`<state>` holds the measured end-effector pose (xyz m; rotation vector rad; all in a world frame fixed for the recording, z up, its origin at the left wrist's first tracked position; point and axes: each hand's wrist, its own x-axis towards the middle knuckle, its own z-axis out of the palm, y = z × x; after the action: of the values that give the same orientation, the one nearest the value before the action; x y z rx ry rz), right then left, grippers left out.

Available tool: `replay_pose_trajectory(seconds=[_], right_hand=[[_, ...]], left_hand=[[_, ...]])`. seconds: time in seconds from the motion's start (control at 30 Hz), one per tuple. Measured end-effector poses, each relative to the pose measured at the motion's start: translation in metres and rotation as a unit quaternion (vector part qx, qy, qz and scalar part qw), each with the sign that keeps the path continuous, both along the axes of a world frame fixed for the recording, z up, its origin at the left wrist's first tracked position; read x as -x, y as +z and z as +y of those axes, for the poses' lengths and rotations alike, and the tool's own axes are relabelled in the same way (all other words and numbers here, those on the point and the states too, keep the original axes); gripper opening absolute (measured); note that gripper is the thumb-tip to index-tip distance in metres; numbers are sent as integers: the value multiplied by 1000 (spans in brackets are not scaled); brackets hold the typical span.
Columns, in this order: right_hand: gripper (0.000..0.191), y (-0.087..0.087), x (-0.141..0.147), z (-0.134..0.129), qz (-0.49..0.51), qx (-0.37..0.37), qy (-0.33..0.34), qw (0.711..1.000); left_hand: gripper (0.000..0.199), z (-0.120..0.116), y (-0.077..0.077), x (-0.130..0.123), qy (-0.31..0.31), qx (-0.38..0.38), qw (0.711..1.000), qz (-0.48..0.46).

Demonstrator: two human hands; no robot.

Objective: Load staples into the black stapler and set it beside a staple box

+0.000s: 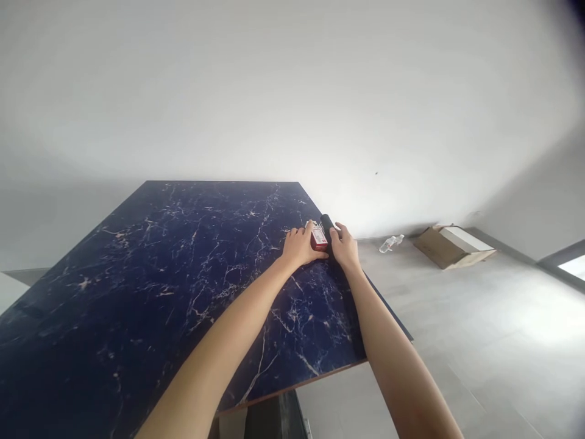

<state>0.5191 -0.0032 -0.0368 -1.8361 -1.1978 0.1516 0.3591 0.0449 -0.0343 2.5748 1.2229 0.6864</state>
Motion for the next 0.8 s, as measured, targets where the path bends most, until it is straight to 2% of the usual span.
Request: replay_pose_trajectory(seconds=[0.1, 0.2, 0.27, 0.37, 0.43, 0.5, 0.57, 0.63, 0.7, 0.8], right_hand=[[46, 2, 7, -4, -48, -73, -41, 995], [34, 5, 24, -11, -132, -175, -85, 972], [26, 8, 43, -14, -184, -216, -36, 958], [22, 15, 89, -7, -226, -208, 93, 947], [23, 22, 129, 6, -223, -188, 136, 947], [22, 29, 174, 23, -215, -183, 157, 946], [18, 32, 215, 38, -223, -167, 191, 941], [15, 29, 246, 47, -245, -126, 220, 936], [15, 20, 263, 51, -280, -74, 249, 924], [23, 8, 268, 50, -331, -35, 294, 896]], left_hand=[[98, -14, -1, 25, -12, -38, 999, -29], [63, -26, 2, 72, -8, -124, 990, -64], [49, -26, 6, 117, -5, -168, 984, -63], [33, -18, 13, 193, 23, -188, 980, -68], [31, -11, 20, 236, 77, -195, 976, -61], [31, -6, 25, 263, 138, -191, 971, -47], [35, -1, 27, 273, 173, -157, 972, -9], [38, 5, 25, 271, 172, -98, 979, 47], [33, 13, 19, 266, 155, -53, 983, 83], [23, 22, 11, 263, 137, -21, 986, 96]])
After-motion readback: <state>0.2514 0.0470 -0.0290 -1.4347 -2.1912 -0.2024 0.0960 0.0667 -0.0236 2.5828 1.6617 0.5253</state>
